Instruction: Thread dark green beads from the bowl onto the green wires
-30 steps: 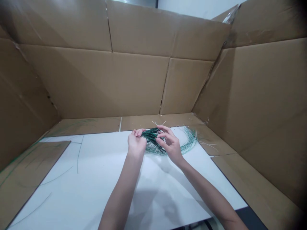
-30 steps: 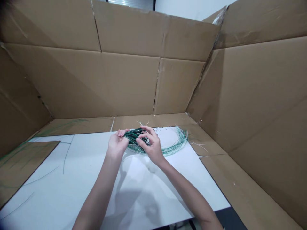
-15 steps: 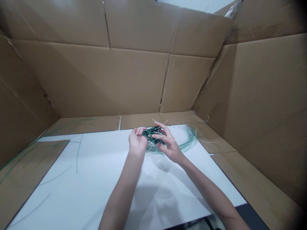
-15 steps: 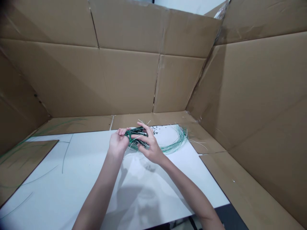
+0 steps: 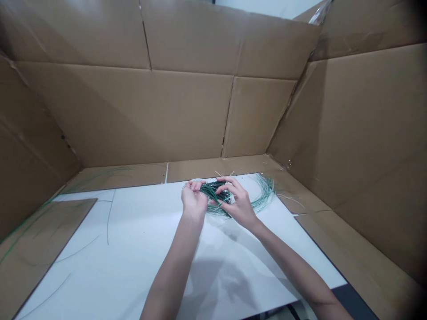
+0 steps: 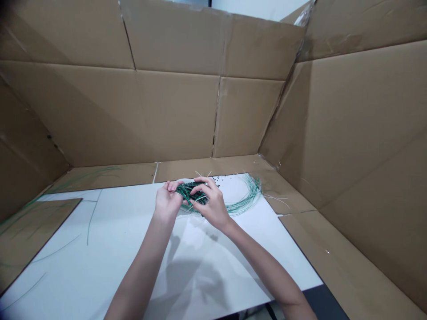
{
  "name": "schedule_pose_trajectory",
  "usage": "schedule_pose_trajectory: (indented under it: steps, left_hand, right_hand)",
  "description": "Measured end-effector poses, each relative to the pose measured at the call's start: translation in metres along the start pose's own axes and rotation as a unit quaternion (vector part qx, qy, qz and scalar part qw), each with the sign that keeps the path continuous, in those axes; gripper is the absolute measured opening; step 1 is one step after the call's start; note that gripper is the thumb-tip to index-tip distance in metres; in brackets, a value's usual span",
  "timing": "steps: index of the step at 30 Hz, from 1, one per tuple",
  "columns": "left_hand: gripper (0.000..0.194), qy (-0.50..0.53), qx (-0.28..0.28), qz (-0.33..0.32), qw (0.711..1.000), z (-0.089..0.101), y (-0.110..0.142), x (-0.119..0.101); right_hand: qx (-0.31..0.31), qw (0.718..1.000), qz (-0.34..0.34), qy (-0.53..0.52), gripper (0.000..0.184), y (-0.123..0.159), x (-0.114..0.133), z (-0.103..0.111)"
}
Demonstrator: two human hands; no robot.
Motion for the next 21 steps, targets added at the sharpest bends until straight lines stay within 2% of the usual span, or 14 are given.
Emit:
schedule_pose_trajectory:
  steps: [2, 4, 7, 8, 9, 10, 11, 13, 14, 16, 18, 21]
  left_hand:
    - [0.031, 0.008, 0.002, 0.004, 1.000, 0.000, 0.001, -0.001]
    - [0.031, 0.006, 0.005, 0.007, 1.000, -0.001, 0.002, -0.002]
    - [0.032, -0.019, -0.004, -0.001, 1.000, -0.003, 0.005, -0.004]
    - [0.032, -0.027, -0.007, -0.004, 1.000, -0.004, 0.006, -0.004]
    - [0.032, -0.031, -0.009, -0.005, 0.999, -0.004, 0.006, -0.004]
    - [0.032, -0.032, -0.007, -0.004, 0.999, -0.005, 0.007, -0.004]
    - [0.032, -0.030, -0.006, -0.003, 1.000, -0.005, 0.007, -0.004]
    - [0.032, -0.024, -0.003, 0.001, 1.000, -0.006, 0.007, -0.003]
    - [0.032, -0.021, -0.004, 0.004, 1.000, -0.006, 0.007, -0.003]
    - [0.032, -0.015, -0.009, 0.008, 1.000, -0.006, 0.007, -0.002]
    - [0.031, -0.009, -0.012, 0.012, 1.000, -0.007, 0.008, -0.001]
    - [0.031, -0.004, -0.007, 0.014, 1.000, -0.007, 0.008, -0.001]
  right_hand:
    - [0.050, 0.998, 0.018, 0.038, 0.011, 0.001, 0.008, 0.005]
    - [0.079, 0.989, 0.042, 0.117, 0.017, 0.008, 0.023, 0.017]
    - [0.062, 0.953, 0.068, 0.287, 0.023, 0.036, 0.049, 0.047]
    - [0.106, 0.939, 0.085, 0.315, 0.017, 0.049, 0.056, 0.055]
    - [0.191, 0.922, 0.114, 0.315, 0.007, 0.062, 0.062, 0.060]
    - [0.293, 0.896, 0.138, 0.305, 0.007, 0.076, 0.065, 0.063]
    - [0.355, 0.866, 0.167, 0.310, 0.015, 0.087, 0.068, 0.067]
    - [0.414, 0.811, 0.202, 0.360, 0.023, 0.096, 0.070, 0.072]
    - [0.415, 0.794, 0.211, 0.392, 0.024, 0.094, 0.071, 0.073]
    - [0.393, 0.779, 0.219, 0.436, 0.024, 0.081, 0.075, 0.072]
    - [0.358, 0.788, 0.216, 0.451, 0.022, 0.061, 0.082, 0.066]
    - [0.325, 0.816, 0.160, 0.451, 0.020, 0.034, 0.085, 0.052]
Point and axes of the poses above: each hand's wrist, its own y-axis away from the middle knuckle, its own z-axis out of the back of the hand, x = y × z, the point moved 3 cm from there along -y, towards the middle knuckle
